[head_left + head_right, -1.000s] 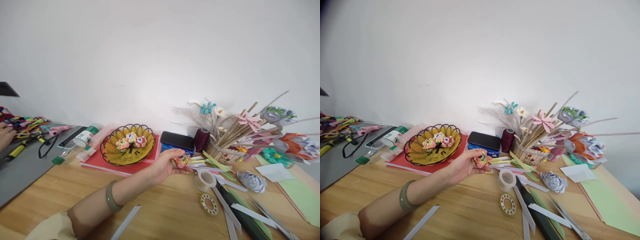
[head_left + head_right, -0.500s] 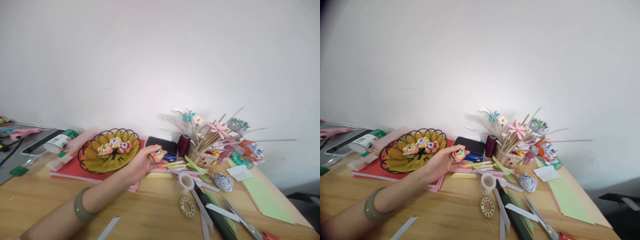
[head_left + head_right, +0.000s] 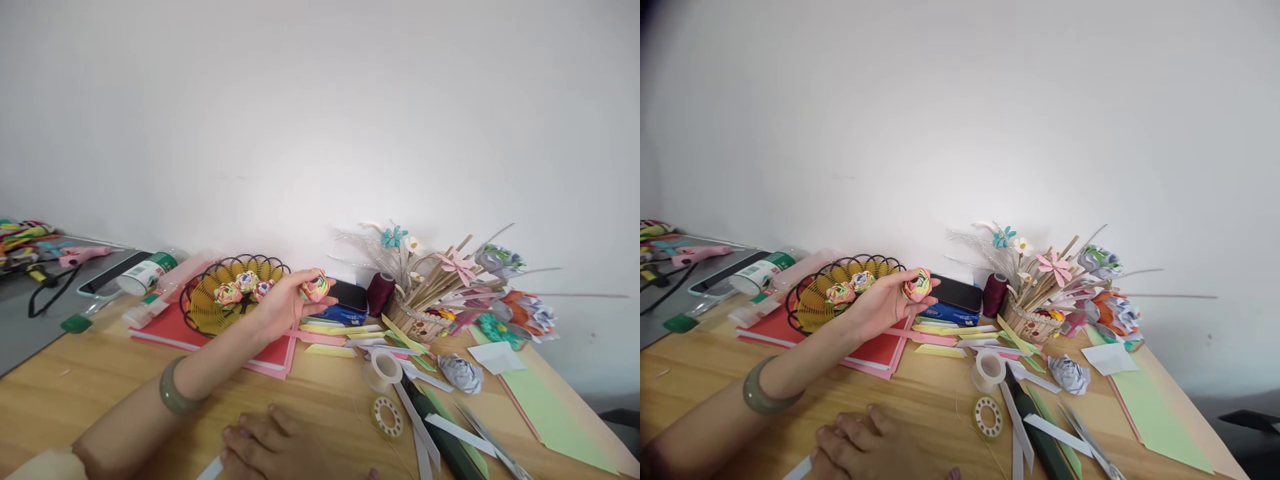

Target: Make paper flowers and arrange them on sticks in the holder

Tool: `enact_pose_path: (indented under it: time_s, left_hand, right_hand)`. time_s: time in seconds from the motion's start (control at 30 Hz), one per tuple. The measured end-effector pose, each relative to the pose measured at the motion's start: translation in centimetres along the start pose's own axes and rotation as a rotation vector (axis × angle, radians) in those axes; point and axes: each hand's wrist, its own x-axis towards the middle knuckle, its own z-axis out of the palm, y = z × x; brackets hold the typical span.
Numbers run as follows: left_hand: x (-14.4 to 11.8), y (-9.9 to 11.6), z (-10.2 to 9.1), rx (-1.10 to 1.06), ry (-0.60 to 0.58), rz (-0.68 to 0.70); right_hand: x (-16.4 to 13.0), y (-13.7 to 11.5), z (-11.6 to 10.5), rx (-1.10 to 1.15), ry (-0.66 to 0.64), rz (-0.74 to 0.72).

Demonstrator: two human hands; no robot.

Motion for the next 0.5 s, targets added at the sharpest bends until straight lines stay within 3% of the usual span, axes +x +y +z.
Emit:
enact_pose_path:
  time_s: [0.13, 0.2, 0.3, 0.4, 0.43, 0.5]
  left_hand:
    - [-0.4, 0.4, 0.2, -0.009, -0.037, 0.024]
    - [-0.5, 0.4, 0.2, -0.011, -0.054, 0.028]
    - [-0.5, 0.3, 0.1, -0.004, -0.073, 0.027]
    - [-0.5, 0.2, 0.0, 0.029, -0.072, 0.035]
    - [-0.4, 0.2, 0.0, 0.042, -0.070, 0.034]
    - [-0.3, -0.1, 0.0, 0.053, -0.068, 0.026]
  right_hand:
    - [-2.7, 1.3, -1.9, -0.020, -0.048, 0.136]
    - [-4.3, 2.7, -4.0, -0.067, -0.140, 0.283]
    - [-6.6, 4.2, -7.9, -0.217, -0.122, 0.500]
    - [-9.5, 4.0, -10.3, -0.317, -0.205, 0.633]
    - [-10.6, 3.7, -10.6, -0.404, -0.257, 0.695]
    - [-13.0, 2.8, -10.5, -0.517, -0.380, 0.678]
